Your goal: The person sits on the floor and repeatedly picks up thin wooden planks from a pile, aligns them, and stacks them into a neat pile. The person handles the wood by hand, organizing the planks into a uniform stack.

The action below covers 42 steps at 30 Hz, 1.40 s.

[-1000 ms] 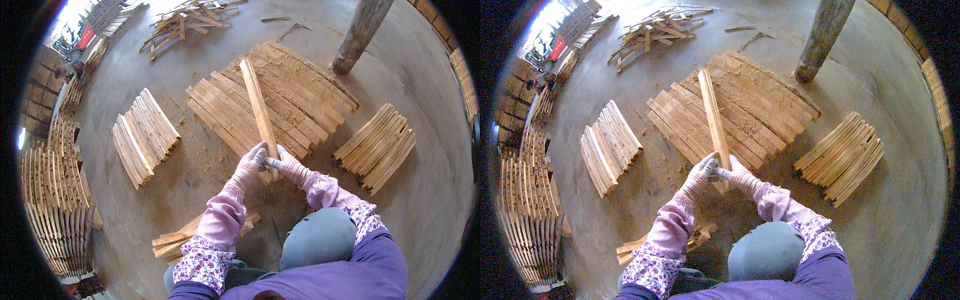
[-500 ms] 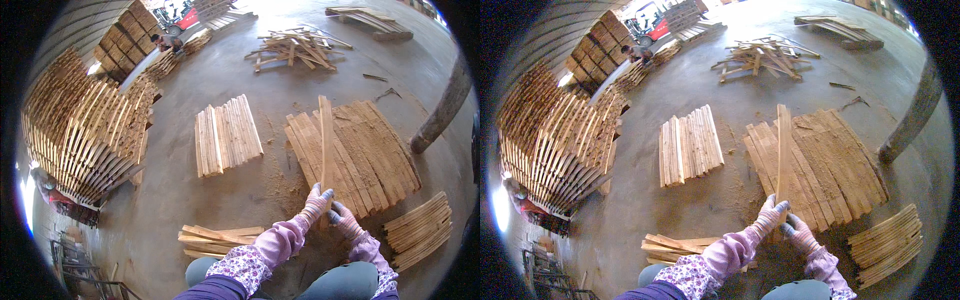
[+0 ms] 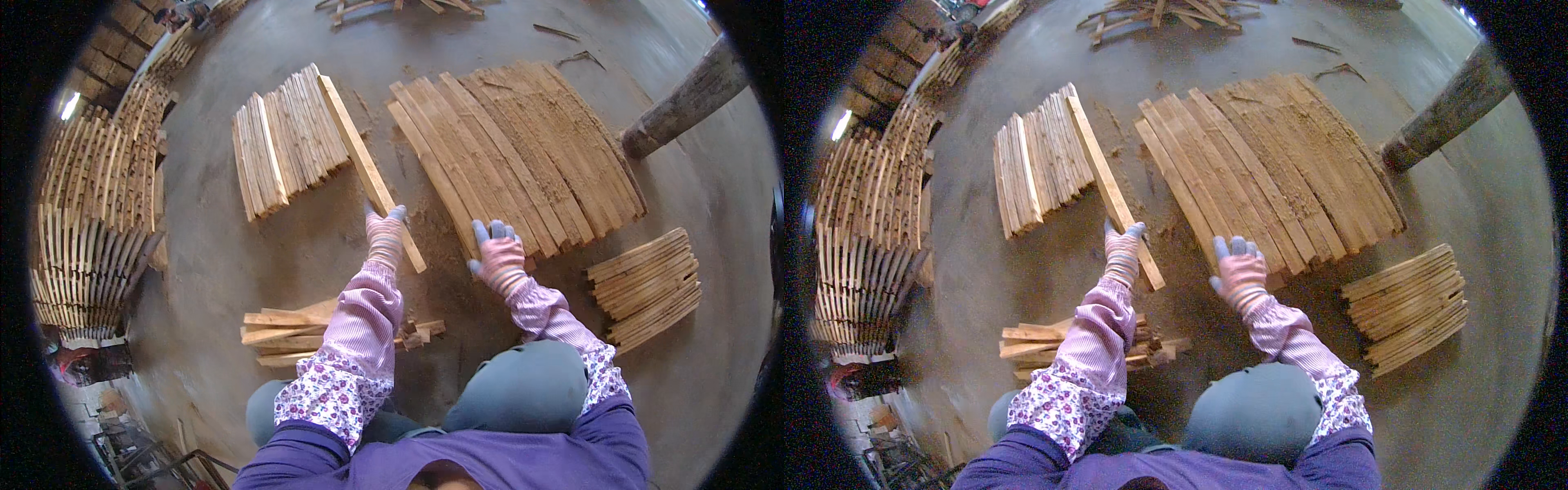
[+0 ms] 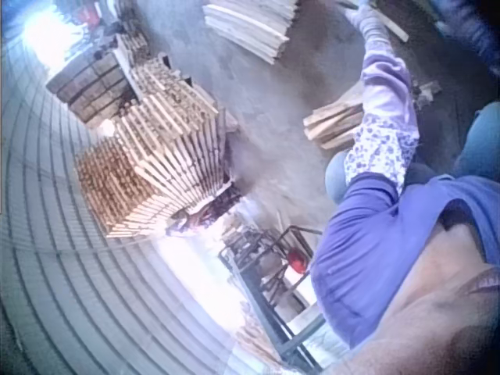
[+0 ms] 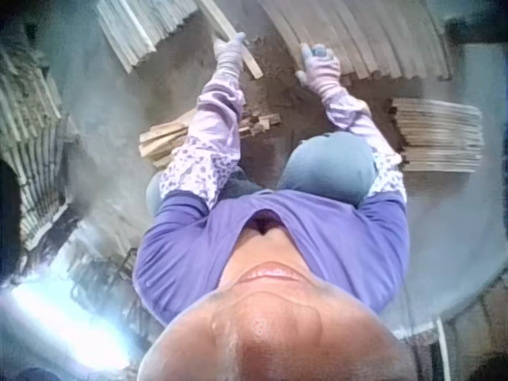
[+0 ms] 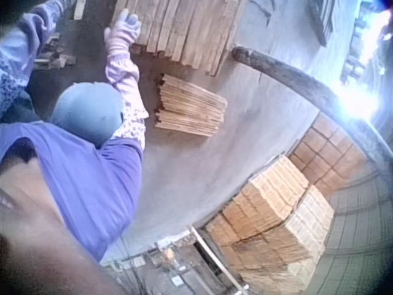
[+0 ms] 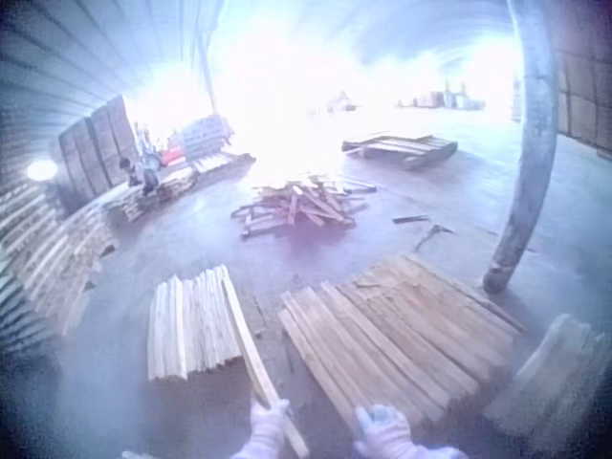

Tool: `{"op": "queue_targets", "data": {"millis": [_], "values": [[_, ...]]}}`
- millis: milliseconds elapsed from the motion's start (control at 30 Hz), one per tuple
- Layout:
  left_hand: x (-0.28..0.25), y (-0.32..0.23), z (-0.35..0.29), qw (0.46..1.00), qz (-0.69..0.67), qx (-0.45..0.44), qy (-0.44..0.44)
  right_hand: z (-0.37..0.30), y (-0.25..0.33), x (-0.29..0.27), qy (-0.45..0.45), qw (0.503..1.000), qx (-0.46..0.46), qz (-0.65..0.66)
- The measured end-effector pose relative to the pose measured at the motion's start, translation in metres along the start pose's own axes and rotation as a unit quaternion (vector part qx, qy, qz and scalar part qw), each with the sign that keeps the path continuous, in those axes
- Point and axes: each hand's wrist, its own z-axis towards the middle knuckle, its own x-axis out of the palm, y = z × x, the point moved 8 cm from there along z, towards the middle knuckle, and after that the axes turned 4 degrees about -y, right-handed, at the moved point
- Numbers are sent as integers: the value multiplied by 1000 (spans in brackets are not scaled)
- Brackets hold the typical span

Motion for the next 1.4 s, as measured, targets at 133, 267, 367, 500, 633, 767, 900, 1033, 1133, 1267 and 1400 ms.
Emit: {"op": "queue_targets", "data": {"millis": [133, 267, 367, 500, 633, 767, 900, 1033, 1133, 1267, 1400], "values": [[-2, 42, -31, 994, -57, -97, 8, 16, -30, 26, 45, 955, 115, 271], [6, 69, -56, 988, -88, -123, 22, 22, -62, 50, 108, 761, 181, 613], [17, 75, -61, 984, -99, -134, 56, 23, -65, 65, 183, 617, 197, 739], [20, 65, -59, 985, -124, -117, 31, 28, -65, 74, 185, 616, 188, 743], [16, 59, -56, 985, -133, -113, 10, 25, -57, 78, 200, 584, 206, 759], [13, 55, -48, 988, -111, -105, 26, 19, -46, 58, 209, 651, 135, 717], [14, 50, -48, 987, -104, -116, 34, 12, -41, 45, 206, 679, 154, 687], [18, 38, -48, 987, -122, -100, 24, 8, -21, 38, 232, 590, 123, 764], [22, 38, -48, 984, -132, -115, 29, 0, -26, 39, 212, 594, 140, 764], [22, 42, -43, 984, -141, -106, 35, -27, -30, 33, 234, 541, 116, 799], [22, 51, -37, 984, -144, -99, 24, -73, -23, 52, 348, 553, 144, 743]]}}
